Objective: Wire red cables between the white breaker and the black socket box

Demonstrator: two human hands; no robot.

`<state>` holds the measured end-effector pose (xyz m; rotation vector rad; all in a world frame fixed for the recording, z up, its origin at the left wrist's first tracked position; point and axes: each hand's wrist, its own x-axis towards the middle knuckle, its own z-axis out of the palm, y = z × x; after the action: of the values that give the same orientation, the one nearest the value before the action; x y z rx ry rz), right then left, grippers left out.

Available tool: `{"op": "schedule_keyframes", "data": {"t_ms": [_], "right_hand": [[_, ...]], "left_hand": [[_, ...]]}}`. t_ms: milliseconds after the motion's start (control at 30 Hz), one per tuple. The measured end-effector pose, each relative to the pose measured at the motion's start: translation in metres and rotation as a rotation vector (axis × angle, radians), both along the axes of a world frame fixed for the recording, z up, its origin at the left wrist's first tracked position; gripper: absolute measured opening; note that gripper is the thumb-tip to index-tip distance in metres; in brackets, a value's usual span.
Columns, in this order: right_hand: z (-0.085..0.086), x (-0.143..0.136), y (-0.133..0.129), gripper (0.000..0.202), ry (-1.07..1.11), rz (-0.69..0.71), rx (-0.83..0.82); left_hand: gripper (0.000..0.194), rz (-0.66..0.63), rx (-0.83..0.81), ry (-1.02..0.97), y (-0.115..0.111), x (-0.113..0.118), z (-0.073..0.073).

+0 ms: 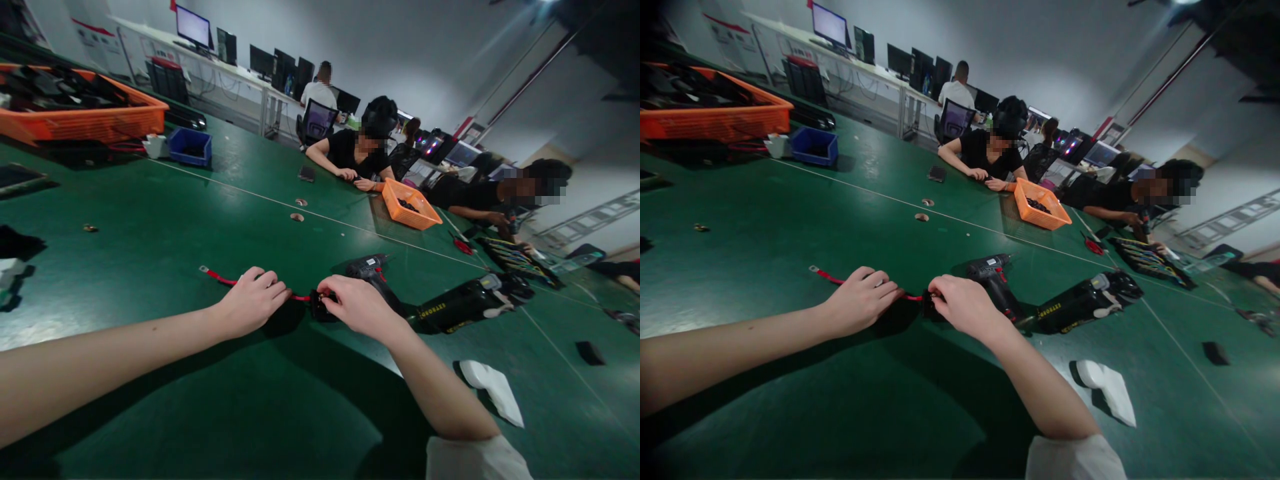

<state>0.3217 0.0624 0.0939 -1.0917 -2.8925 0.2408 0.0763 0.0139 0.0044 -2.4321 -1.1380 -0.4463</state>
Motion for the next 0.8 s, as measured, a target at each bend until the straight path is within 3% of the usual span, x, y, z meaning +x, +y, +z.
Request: {"op": "schedule_keyframes", "data": {"t_ms": [800], "right_hand": [[-0.0026, 0.0, 0.0025, 0.007, -0.036, 0.053, 0.018]], "left_hand": [[0.022, -0.001, -0.002, -0.02, -0.0002, -0.0003, -0.0008]]}}
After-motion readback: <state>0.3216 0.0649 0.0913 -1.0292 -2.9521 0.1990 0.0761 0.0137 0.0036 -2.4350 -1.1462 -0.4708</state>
